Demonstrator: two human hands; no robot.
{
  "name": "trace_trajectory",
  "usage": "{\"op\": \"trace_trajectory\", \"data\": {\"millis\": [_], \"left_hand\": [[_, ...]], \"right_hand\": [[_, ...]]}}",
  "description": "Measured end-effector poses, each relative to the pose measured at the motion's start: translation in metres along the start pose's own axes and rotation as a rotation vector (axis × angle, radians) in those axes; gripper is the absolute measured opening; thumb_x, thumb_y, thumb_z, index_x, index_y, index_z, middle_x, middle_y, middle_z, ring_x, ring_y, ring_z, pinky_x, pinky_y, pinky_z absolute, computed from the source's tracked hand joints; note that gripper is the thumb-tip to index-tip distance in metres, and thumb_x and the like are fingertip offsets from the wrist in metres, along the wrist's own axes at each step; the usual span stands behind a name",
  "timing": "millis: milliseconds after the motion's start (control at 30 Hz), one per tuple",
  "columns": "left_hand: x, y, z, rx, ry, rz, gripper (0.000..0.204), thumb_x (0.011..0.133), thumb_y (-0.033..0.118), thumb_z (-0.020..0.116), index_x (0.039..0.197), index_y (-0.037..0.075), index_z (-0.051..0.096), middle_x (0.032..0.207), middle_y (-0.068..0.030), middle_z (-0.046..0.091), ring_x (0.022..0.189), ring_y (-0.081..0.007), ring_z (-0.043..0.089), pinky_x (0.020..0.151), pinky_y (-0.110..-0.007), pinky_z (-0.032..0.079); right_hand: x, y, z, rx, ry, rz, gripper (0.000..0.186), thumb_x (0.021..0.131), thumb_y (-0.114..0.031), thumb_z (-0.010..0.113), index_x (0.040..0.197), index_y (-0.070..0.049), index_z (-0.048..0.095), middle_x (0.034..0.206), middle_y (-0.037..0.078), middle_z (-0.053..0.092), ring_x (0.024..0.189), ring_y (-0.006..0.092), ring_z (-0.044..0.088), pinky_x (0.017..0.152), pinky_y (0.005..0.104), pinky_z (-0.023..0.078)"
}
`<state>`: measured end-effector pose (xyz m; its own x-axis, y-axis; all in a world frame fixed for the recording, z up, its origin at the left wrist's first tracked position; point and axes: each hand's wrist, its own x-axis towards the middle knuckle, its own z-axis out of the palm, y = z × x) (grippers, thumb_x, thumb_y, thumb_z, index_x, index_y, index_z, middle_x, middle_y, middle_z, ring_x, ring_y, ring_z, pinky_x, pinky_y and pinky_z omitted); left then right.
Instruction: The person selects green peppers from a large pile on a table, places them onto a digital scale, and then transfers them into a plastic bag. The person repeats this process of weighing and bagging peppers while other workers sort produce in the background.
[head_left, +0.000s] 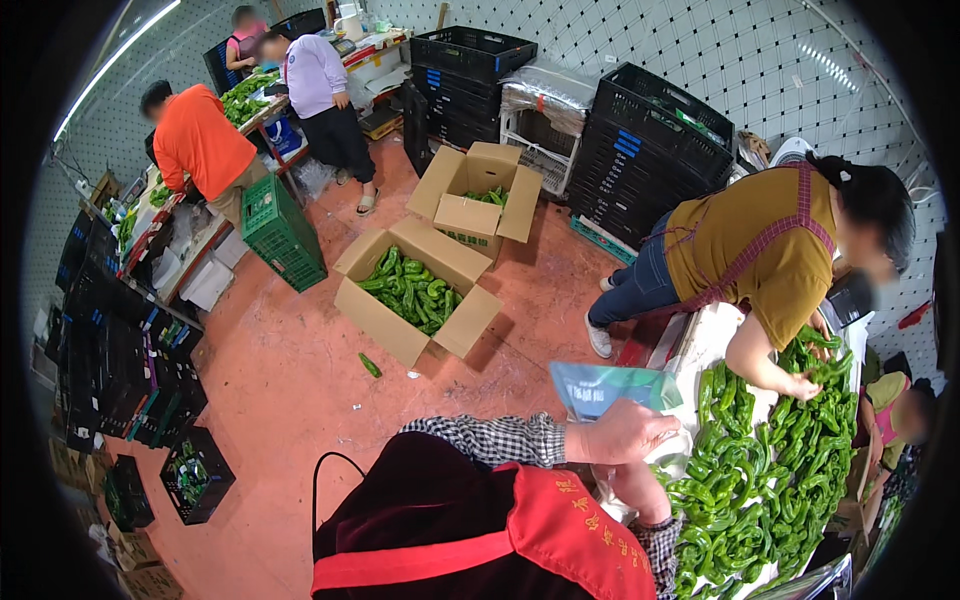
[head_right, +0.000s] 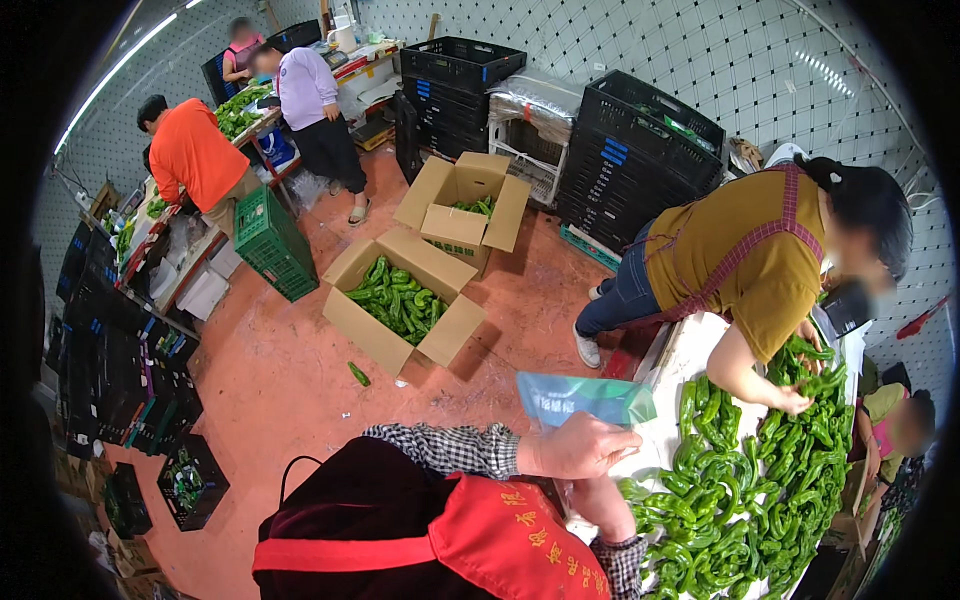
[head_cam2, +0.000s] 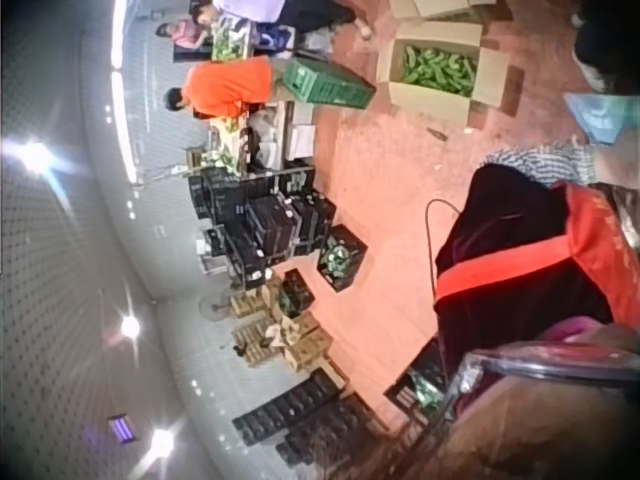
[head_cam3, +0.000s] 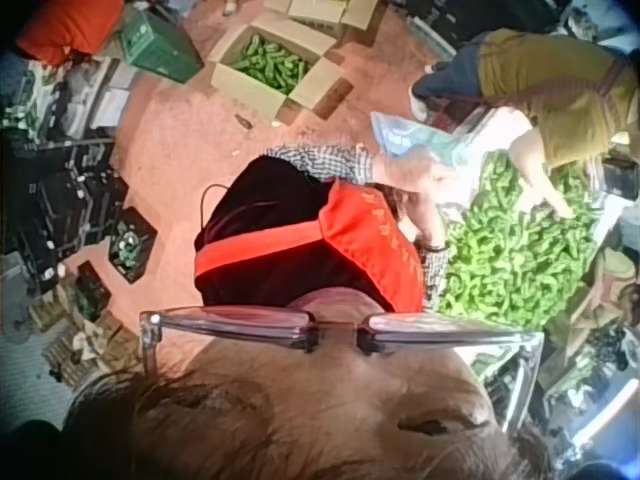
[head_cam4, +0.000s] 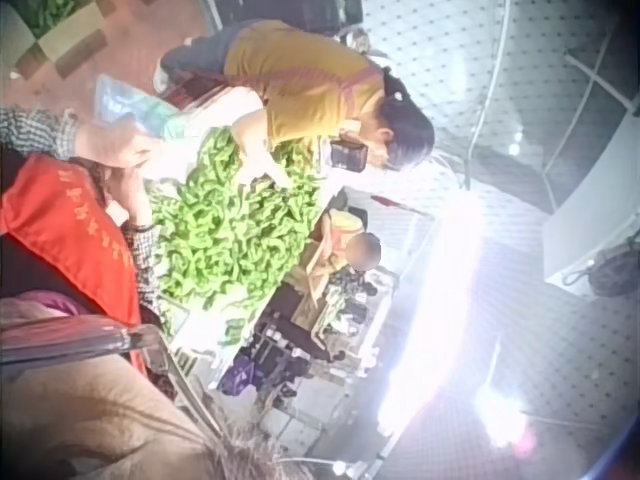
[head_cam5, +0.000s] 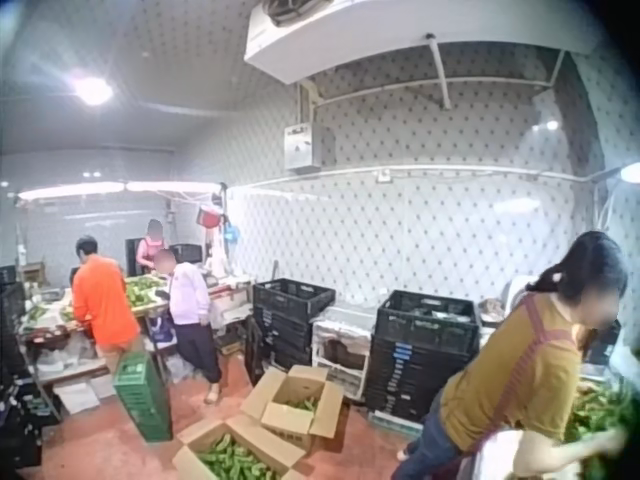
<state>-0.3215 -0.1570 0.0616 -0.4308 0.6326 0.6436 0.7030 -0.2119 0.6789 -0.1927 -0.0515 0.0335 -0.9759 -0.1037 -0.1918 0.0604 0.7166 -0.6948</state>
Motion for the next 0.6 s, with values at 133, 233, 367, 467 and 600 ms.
{"op": "trace_trajectory", "data": {"millis": [133, 233, 367, 467, 600], "left_hand": [[0.0, 0.014, -0.004, 0.028, -0.018, 0.043, 0.018, 0.09, 0.015, 0.07, 0.107, 0.011, 0.069, 0.08, -0.0097, 0.071, 0.066, -0.0313, 0.07, 0.056, -0.042, 0.054], [-0.001, 0.011, 0.0, 0.016, -0.034, 0.05, 0.021, 0.088, 0.014, 0.071, 0.109, 0.012, 0.071, 0.083, -0.0099, 0.071, 0.064, -0.0315, 0.07, 0.055, -0.042, 0.054], [-0.003, 0.008, 0.008, -0.013, -0.068, 0.023, 0.024, 0.086, 0.012, 0.072, 0.11, 0.013, 0.071, 0.081, -0.0105, 0.072, 0.066, -0.0317, 0.071, 0.055, -0.042, 0.055], [-0.003, 0.01, 0.012, -0.058, -0.053, 0.073, 0.027, 0.085, 0.01, 0.074, 0.111, 0.012, 0.072, 0.082, -0.0104, 0.073, 0.069, -0.031, 0.072, 0.057, -0.04, 0.056], [0.005, 0.016, 0.015, -0.163, -0.113, 0.183, 0.028, 0.087, 0.013, 0.075, 0.114, 0.011, 0.072, 0.079, -0.0086, 0.071, 0.065, -0.029, 0.07, 0.056, -0.04, 0.054]], "right_hand": [[0.007, -0.003, -0.031, -0.096, 1.081, 0.101, 0.064, 0.092, 0.007, 0.055, 0.154, 0.002, 0.039, 0.155, 0.022, 0.045, 0.144, 0.0307, 0.042, 0.122, 0.0429, 0.031], [0.008, -0.005, -0.026, 0.345, 0.959, 0.082, 0.066, 0.099, -0.003, 0.053, 0.16, 0.001, 0.028, 0.159, 0.022, 0.04, 0.148, 0.0305, 0.037, 0.123, 0.043, 0.029], [-0.02, 0.021, -0.014, 0.087, 0.304, 0.352, 0.061, 0.103, -0.015, 0.056, 0.157, 0.0, 0.034, 0.154, 0.025, 0.044, 0.139, 0.0336, 0.048, 0.111, 0.0467, 0.043], [-0.018, 0.007, -0.02, -0.025, 0.872, 0.207, 0.06, 0.102, -0.015, 0.056, 0.157, -0.002, 0.036, 0.155, 0.025, 0.043, 0.138, 0.035, 0.05, 0.111, 0.0461, 0.044], [-0.011, -0.001, -0.009, 0.795, 1.093, 0.075, 0.059, 0.106, -0.029, 0.046, 0.16, -0.007, 0.035, 0.155, 0.016, 0.047, 0.13, 0.0267, 0.055, 0.106, 0.0399, 0.049]]}}
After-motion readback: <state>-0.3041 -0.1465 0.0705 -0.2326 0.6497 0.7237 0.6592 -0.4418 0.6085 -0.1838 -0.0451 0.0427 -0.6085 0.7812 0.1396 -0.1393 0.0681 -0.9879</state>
